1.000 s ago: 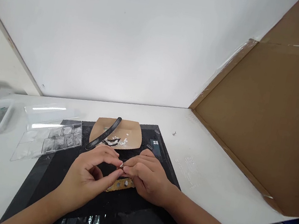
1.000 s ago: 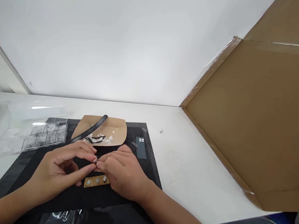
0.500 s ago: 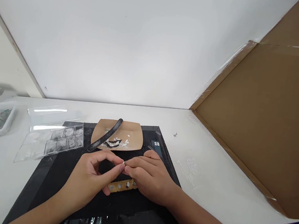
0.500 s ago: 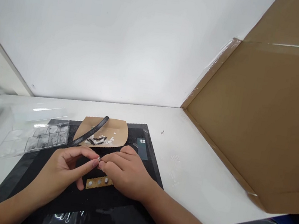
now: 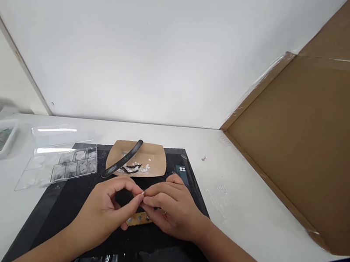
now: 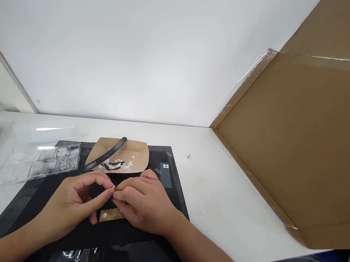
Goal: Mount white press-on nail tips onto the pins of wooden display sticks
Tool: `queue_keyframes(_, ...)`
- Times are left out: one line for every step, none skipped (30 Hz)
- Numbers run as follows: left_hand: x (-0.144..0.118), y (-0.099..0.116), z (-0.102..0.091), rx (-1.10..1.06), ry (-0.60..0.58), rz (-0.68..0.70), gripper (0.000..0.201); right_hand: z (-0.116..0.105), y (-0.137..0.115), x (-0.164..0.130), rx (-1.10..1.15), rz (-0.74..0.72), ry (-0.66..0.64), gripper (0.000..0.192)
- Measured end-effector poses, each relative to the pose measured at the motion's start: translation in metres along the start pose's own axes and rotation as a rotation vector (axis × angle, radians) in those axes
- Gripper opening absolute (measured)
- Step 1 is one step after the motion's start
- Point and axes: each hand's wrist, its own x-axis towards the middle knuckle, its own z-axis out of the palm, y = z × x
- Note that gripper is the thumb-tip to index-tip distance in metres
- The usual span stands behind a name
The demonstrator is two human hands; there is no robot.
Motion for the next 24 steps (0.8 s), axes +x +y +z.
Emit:
queue_keyframes(-0.0002,-0.0005,0.0,0.004,-0.002,0.011,0.029,-0.0005,-0.0004,0.0001,0.037,0.015,-0.002,0.017)
queue_keyframes(-0.0005,-0.0008,0.0,0.007,-0.006,0.024,0.029,-0.0013,-0.0009,0.0002,0.079,0.035,-0.006,0.019)
queue_keyframes(-0.0009,-0.001,0.0,0.01,-0.012,0.039,0.028,-0.0022,-0.0013,0.0003,0.122,0.066,-0.011,0.021)
queue_keyframes(-0.0014,-0.0012,-0.0001,0.012,-0.019,0.058,0.027,-0.0033,-0.0019,0.0006,0.164,0.107,-0.015,0.022)
queue_keyframes(-0.002,-0.0012,-0.0002,0.016,-0.03,0.079,0.026,-0.0044,-0.0024,0.0008,0.201,0.152,-0.018,0.022)
queue_keyframes(-0.0025,-0.0012,-0.0004,0.024,-0.045,0.106,0.025,-0.0055,-0.003,0.0012,0.234,0.196,-0.021,0.02)
queue_keyframes(-0.003,-0.0011,-0.0008,0.036,-0.059,0.142,0.023,-0.0065,-0.0036,0.0016,0.261,0.234,-0.026,0.018)
queue_keyframes(-0.0034,-0.0011,-0.0013,0.051,-0.071,0.184,0.021,-0.0074,-0.0043,0.002,0.281,0.263,-0.035,0.016)
queue_keyframes(-0.0037,-0.0011,-0.0018,0.069,-0.079,0.225,0.019,-0.008,-0.005,0.0024,0.297,0.28,-0.042,0.014)
queue_keyframes(-0.0036,-0.0013,-0.0025,0.088,-0.084,0.263,0.017,-0.0085,-0.0058,0.0027,0.309,0.29,-0.047,0.012)
queue_keyframes(-0.0034,-0.0014,-0.0032,0.108,-0.086,0.29,0.016,-0.0088,-0.0067,0.0029,0.317,0.3,-0.045,0.011)
queue_keyframes(-0.003,-0.0017,-0.004,0.125,-0.09,0.309,0.015,-0.009,-0.0074,0.003,0.325,0.311,-0.039,0.01)
queue_keyframes(-0.0024,-0.002,-0.0048,0.14,-0.093,0.317,0.014,-0.0091,-0.008,0.003,0.337,0.321,-0.035,0.01)
queue_keyframes(-0.0018,-0.0023,-0.0055,0.153,-0.1,0.323,0.014,-0.0091,-0.0085,0.0029,0.353,0.329,-0.034,0.01)
queue_keyframes(-0.0012,-0.0025,-0.0062,0.164,-0.107,0.333,0.013,-0.0091,-0.0087,0.0028,0.37,0.335,-0.036,0.009)
queue_keyframes(-0.0005,-0.0028,-0.0068,0.173,-0.114,0.348,0.013,-0.0091,-0.0087,0.0026,0.387,0.34,-0.04,0.009)
queue_keyframes(0.0,-0.0029,-0.0073,0.182,-0.119,0.368,0.012,-0.0091,-0.0085,0.0025,0.405,0.342,-0.043,0.009)
queue_keyframes(0.0004,-0.0029,-0.0076,0.189,-0.121,0.39,0.012,-0.0091,-0.0083,0.0024,0.421,0.341,-0.04,0.008)
queue_keyframes(0.0007,-0.0028,-0.0077,0.195,-0.119,0.412,0.012,-0.0089,-0.008,0.0025,0.434,0.335,-0.031,0.008)
queue_keyframes(0.0009,-0.0027,-0.0078,0.2,-0.114,0.431,0.012,-0.0087,-0.0078,0.0026,0.444,0.325,-0.015,0.008)
queue_keyframes(0.001,-0.0027,-0.0077,0.204,-0.104,0.443,0.012,-0.0084,-0.0077,0.003,0.45,0.312,0.004,0.008)
queue_keyframes(0.001,-0.0027,-0.0076,0.207,-0.091,0.448,0.013,-0.008,-0.0078,0.0034,0.449,0.298,0.024,0.008)
queue_keyframes(0.0009,-0.0028,-0.0075,0.208,-0.074,0.448,0.013,-0.0076,-0.0079,0.0039,0.441,0.283,0.043,0.008)
queue_keyframes(0.0006,-0.003,-0.0075,0.208,-0.056,0.441,0.014,-0.007,-0.0081,0.0044,0.426,0.271,0.056,0.008)
